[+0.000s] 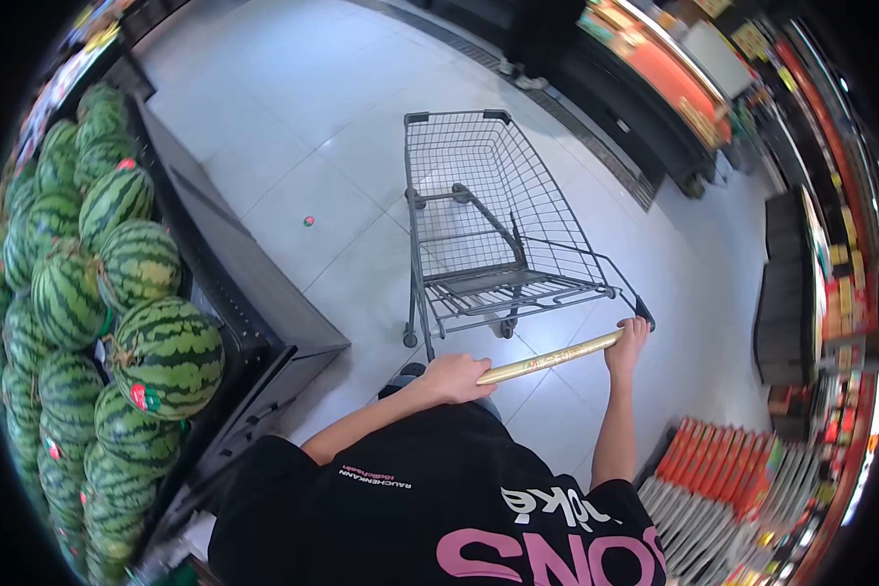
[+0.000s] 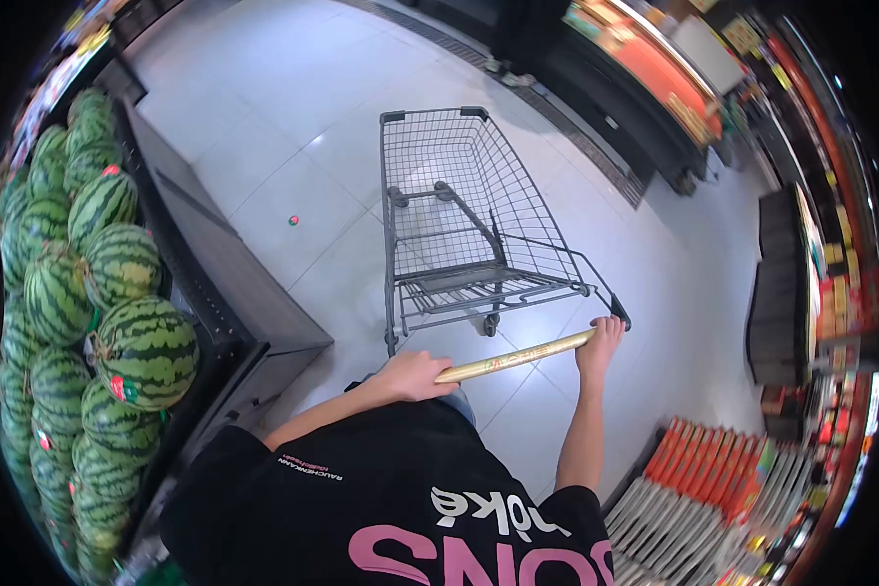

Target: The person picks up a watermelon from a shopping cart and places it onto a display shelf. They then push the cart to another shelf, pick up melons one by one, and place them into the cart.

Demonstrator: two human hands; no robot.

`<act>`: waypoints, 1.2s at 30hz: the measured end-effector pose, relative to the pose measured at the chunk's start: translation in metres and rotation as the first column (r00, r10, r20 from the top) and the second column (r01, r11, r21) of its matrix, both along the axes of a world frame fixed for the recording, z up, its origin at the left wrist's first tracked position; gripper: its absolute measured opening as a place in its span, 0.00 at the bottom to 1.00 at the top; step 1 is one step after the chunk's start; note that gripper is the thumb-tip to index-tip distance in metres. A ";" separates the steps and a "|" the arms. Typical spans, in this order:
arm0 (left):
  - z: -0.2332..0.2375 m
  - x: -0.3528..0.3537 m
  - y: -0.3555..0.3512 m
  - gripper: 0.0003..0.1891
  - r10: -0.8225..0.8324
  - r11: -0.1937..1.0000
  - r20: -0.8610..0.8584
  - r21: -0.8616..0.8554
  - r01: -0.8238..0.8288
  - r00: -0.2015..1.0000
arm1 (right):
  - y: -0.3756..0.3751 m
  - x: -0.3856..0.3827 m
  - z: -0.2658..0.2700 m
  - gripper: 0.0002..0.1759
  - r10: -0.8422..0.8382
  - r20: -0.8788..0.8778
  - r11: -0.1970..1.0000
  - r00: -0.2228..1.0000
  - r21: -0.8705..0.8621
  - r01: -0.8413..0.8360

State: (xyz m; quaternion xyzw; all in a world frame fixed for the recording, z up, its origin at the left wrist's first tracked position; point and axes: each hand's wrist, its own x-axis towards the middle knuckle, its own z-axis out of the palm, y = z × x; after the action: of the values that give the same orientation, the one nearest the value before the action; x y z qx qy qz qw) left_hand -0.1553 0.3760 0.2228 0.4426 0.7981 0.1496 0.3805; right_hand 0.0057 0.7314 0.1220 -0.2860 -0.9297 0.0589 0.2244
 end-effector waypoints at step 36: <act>0.042 -0.088 0.168 0.26 0.780 0.405 -0.530 0.024 -0.914 0.332 | 0.200 -0.351 0.090 0.05 0.794 0.275 0.596 0.542 -0.176 -0.784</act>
State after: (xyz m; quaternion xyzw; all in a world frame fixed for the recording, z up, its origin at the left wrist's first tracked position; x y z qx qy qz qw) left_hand -0.2436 0.5438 0.2644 -0.0827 0.9862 0.1030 0.0999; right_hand -0.3454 0.9314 0.2124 0.1534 -0.9807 0.1202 0.0129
